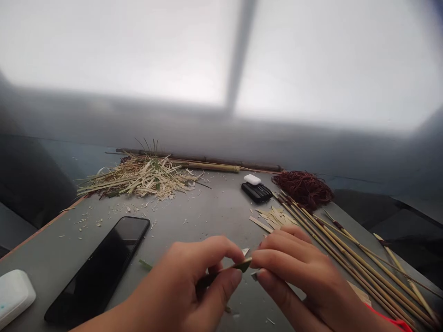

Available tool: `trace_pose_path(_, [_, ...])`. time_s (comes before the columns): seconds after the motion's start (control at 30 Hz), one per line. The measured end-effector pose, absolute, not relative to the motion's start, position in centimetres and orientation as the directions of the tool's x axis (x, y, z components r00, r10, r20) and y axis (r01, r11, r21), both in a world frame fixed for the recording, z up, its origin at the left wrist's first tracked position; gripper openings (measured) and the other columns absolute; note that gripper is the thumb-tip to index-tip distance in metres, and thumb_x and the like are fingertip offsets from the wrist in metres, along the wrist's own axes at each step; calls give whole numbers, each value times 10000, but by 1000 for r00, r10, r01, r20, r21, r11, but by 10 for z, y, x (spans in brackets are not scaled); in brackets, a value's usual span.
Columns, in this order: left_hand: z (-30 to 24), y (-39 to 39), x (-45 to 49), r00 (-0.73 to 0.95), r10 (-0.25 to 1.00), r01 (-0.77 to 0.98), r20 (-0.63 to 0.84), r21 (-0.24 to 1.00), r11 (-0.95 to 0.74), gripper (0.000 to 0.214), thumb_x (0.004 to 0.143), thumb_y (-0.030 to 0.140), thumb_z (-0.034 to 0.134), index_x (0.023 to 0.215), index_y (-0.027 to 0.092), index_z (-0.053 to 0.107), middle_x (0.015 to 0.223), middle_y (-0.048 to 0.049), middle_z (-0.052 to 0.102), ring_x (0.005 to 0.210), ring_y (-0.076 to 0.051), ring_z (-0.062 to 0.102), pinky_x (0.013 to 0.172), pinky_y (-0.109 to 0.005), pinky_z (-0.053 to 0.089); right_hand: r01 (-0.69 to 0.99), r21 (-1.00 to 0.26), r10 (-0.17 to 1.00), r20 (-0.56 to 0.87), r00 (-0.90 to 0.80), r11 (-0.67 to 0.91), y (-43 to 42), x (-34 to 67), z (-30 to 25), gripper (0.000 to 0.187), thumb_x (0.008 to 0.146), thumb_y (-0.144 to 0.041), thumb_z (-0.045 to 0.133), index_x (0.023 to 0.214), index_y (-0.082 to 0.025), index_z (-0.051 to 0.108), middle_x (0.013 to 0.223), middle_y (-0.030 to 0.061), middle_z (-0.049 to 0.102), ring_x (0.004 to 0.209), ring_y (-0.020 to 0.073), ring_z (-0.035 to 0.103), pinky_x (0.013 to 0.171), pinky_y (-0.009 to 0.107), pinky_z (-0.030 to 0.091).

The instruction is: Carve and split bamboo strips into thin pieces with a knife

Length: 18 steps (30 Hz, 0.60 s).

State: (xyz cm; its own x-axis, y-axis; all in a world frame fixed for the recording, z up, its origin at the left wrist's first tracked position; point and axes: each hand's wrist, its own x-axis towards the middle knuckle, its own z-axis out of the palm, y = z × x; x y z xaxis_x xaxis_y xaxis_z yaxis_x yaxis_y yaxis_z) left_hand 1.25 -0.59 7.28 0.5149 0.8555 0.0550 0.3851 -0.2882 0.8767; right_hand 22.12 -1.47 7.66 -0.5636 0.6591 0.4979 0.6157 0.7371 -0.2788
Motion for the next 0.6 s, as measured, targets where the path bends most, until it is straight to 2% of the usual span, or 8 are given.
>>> trace_pose_path(0.1, [73, -12, 13, 510, 857, 412, 76, 853, -321, 197, 890, 324, 475, 935, 226, 640, 694, 11, 628, 626, -126, 554, 542, -181, 413, 619, -286, 658, 537, -528, 731, -15, 219, 76, 137, 899, -132, 510, 849, -207, 614, 658, -5, 574, 598, 134, 533, 604, 279, 423])
trace_pose_path(0.23, [77, -13, 14, 494, 866, 424, 76, 848, -317, 181, 877, 312, 486, 873, 219, 642, 664, 20, 613, 567, -108, 523, 500, -164, 404, 607, -242, 604, 612, -510, 757, -15, 219, 76, 179, 902, -103, 497, 975, -209, 622, 667, -11, 582, 595, 130, 531, 605, 278, 422])
trace_pose_path(0.43, [78, -14, 16, 467, 879, 383, 95, 874, -298, 155, 849, 279, 515, 822, 214, 653, 636, 27, 636, 534, -99, 521, 479, -154, 397, 618, -190, 578, 627, -521, 763, -18, 220, 77, 178, 901, -91, 496, 975, -198, 617, 687, -1, 579, 611, 135, 511, 609, 299, 392])
trace_pose_path(0.6, [79, -15, 18, 480, 876, 396, 51, 878, -268, 163, 857, 288, 511, 800, 208, 641, 635, 31, 635, 532, -96, 509, 476, -157, 386, 635, -162, 569, 642, -514, 756, -17, 220, 74, 172, 883, -77, 516, 934, -193, 632, 674, 3, 559, 612, 139, 479, 607, 308, 357])
